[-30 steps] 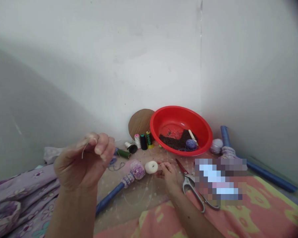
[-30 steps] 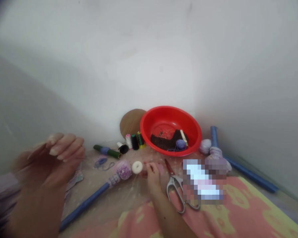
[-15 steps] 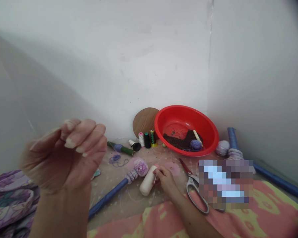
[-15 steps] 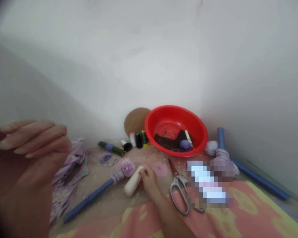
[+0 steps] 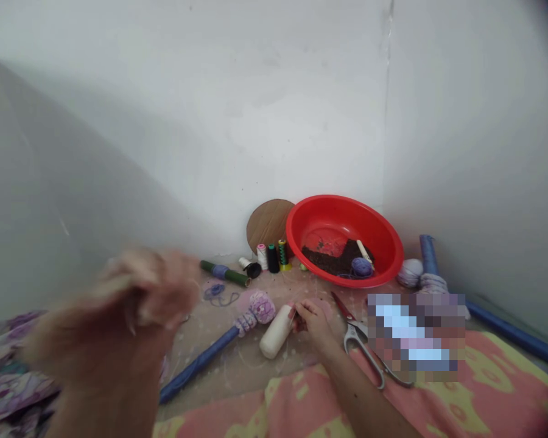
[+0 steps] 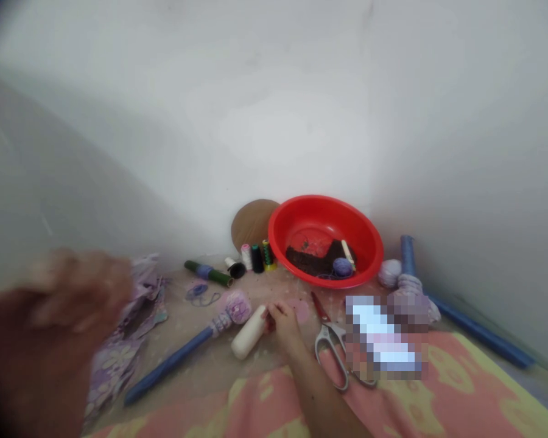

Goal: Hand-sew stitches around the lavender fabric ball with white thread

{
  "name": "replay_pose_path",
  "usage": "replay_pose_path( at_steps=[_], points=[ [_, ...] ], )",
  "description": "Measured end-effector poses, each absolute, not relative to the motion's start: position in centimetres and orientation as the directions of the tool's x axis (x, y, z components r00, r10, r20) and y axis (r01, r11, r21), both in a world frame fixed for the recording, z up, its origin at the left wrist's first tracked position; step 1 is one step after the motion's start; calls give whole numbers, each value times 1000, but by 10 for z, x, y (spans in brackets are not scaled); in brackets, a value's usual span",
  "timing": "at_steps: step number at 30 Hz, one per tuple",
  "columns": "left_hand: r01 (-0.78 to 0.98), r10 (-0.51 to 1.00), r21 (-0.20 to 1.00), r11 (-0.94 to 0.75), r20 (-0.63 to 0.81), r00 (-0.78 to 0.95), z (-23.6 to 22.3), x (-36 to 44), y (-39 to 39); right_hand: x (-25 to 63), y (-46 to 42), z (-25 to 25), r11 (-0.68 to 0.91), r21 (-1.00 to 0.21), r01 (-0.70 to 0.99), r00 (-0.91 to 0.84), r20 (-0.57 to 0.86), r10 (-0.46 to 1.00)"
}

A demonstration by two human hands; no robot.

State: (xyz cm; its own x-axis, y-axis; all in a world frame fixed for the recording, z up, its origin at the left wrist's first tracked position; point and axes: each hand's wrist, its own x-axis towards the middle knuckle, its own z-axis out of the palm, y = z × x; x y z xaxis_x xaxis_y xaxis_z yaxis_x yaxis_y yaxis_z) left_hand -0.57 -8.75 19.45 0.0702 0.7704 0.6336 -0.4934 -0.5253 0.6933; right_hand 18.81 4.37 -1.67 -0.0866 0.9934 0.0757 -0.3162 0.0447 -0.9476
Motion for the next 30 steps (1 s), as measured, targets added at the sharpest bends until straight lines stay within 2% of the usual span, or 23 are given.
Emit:
replay_pose_path(
  at_steps=[2,6,8,11,15,21,25,30],
  points=[
    [-441,802,786,-432,559,212,171,13,-79,189,44,-17,36,-943,-330,-97,71,993],
    [-416,963,900,-126,211,165,103,34,-51,189,45,-19,7,-947,-321,-159,62,985],
    [-374,979,926,-55,124,163,70,36,-37,190,46,-20,4,-946,-324,-171,63,983],
    [-335,980,940,-56,116,161,37,36,-21,193,46,-19,8,-935,-355,-187,79,979],
    [-292,985,955,-58,103,139,18,31,-9,197,43,-13,17,-917,-398,-202,105,974],
    [-270,994,960,-75,95,61,11,23,-7,202,36,-5,9,-900,-436,-309,159,938],
    [-208,996,974,-92,91,-14,10,22,-7,200,29,0,1,-919,-394,-423,183,887],
    [-145,991,981,-128,123,-43,6,22,-4,193,23,0,-36,-947,-320,-515,142,846]
  ],
)
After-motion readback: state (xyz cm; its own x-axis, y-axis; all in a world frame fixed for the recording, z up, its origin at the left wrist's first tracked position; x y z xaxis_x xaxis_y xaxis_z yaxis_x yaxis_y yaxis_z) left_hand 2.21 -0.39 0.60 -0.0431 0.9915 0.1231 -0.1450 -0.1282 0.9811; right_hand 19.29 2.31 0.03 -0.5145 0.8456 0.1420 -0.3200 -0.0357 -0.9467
